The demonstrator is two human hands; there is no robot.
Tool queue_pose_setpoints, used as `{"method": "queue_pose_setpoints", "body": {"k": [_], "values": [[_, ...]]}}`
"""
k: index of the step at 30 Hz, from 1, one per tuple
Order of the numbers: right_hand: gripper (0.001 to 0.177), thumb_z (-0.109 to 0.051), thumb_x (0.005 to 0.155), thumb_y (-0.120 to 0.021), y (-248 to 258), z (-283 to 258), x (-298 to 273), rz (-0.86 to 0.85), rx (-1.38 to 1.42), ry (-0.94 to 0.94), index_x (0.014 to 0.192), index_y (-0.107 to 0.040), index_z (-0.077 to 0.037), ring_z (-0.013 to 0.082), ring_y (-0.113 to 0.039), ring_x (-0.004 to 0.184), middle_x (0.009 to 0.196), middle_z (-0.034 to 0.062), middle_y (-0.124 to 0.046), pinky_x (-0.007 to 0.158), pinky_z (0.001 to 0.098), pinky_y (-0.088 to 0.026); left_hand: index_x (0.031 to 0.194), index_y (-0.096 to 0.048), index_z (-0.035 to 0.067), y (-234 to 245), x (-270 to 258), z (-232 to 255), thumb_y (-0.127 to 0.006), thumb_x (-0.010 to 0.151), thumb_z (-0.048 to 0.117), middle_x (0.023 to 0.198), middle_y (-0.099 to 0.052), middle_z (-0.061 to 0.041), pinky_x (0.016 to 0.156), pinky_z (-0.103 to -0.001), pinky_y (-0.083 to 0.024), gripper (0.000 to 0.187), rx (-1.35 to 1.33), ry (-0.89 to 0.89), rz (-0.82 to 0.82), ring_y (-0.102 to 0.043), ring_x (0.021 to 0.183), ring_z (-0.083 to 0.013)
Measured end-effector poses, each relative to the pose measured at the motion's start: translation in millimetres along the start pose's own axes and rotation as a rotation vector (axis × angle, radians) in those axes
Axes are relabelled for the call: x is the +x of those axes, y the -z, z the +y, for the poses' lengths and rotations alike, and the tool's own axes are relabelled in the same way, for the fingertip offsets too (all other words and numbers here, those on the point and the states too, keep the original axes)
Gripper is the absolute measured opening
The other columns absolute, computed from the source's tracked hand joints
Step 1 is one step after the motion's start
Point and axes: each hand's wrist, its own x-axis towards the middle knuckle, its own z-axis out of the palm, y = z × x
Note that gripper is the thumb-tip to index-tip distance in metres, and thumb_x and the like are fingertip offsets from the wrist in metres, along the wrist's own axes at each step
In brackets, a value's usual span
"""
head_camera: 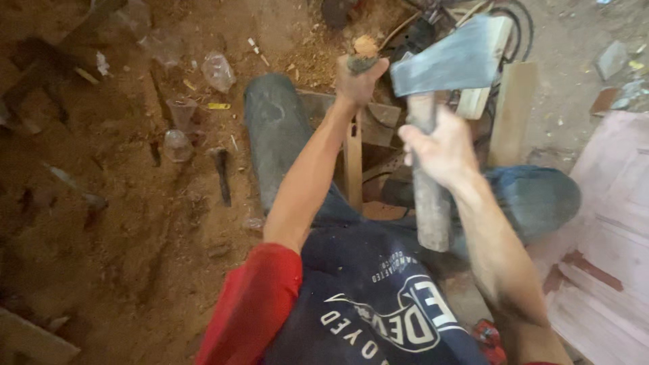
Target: The person carves a small wooden dowel using a hand axe and a power sander. They repeatedly strike the dowel with the axe to shape it, then smooth the surface with the sander, alternating between the two tools.
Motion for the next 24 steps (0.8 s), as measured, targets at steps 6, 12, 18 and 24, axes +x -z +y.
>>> {"method": "queue_pose_setpoints", "body": {"k": [6, 12, 18, 24], "values": [[0.026, -0.009, 0.095, -0.063, 28, -75, -24, 0.157, 0.08, 0.398, 0.115, -0.052, 0.002, 0.014, -0.063, 0.063, 0.088, 0.0073, -0.062, 0.055, 0.0327, -0.055, 0.127, -0.06, 0.005, 9, 7, -4, -0.083, 0.098, 0.025, 0.118, -0.07, -0.008, 0.088, -0.039, -0.056, 0.042, -0.012, 0.12, -0.153, -0.068, 0.105, -0.02], [0.029, -0.01, 0.094, -0.07, -22, -79, 19, 0.068, -0.76, 0.525, 0.118, -0.065, 0.007, 0.0359, -0.071, 0.08, 0.091, 0.0278, -0.072, 0.071, 0.042, -0.057, 0.129, -0.056, -0.001, 9, -11, 24, -0.085, 0.087, 0.017, 0.119, -0.07, -0.013, 0.089, -0.042, -0.06, 0.054, -0.005, 0.149, -0.05, -0.072, 0.104, -0.026], [0.027, -0.018, 0.089, -0.068, -4, -18, 15, -0.108, -0.378, -0.011, 0.107, -0.061, 0.001, 0.0241, -0.072, 0.06, 0.08, 0.0166, -0.071, 0.059, 0.0377, -0.057, 0.116, -0.075, 0.004, -7, -4, 3, -0.085, 0.095, 0.02, 0.106, -0.077, -0.012, 0.084, -0.034, -0.062, 0.028, 0.151, -0.04, 0.095, -0.075, 0.091, -0.0206], [0.012, -0.011, 0.092, -0.067, 1, 35, 5, 0.011, 0.133, -0.052, 0.094, -0.061, -0.001, 0.0167, -0.062, 0.057, 0.072, 0.0049, -0.062, 0.051, 0.0337, -0.053, 0.108, -0.072, 0.001, -11, -14, 32, -0.075, 0.094, 0.023, 0.101, -0.078, -0.017, 0.083, -0.041, -0.057, 0.027, 0.274, -0.203, 0.265, -0.072, 0.092, -0.023]]}}
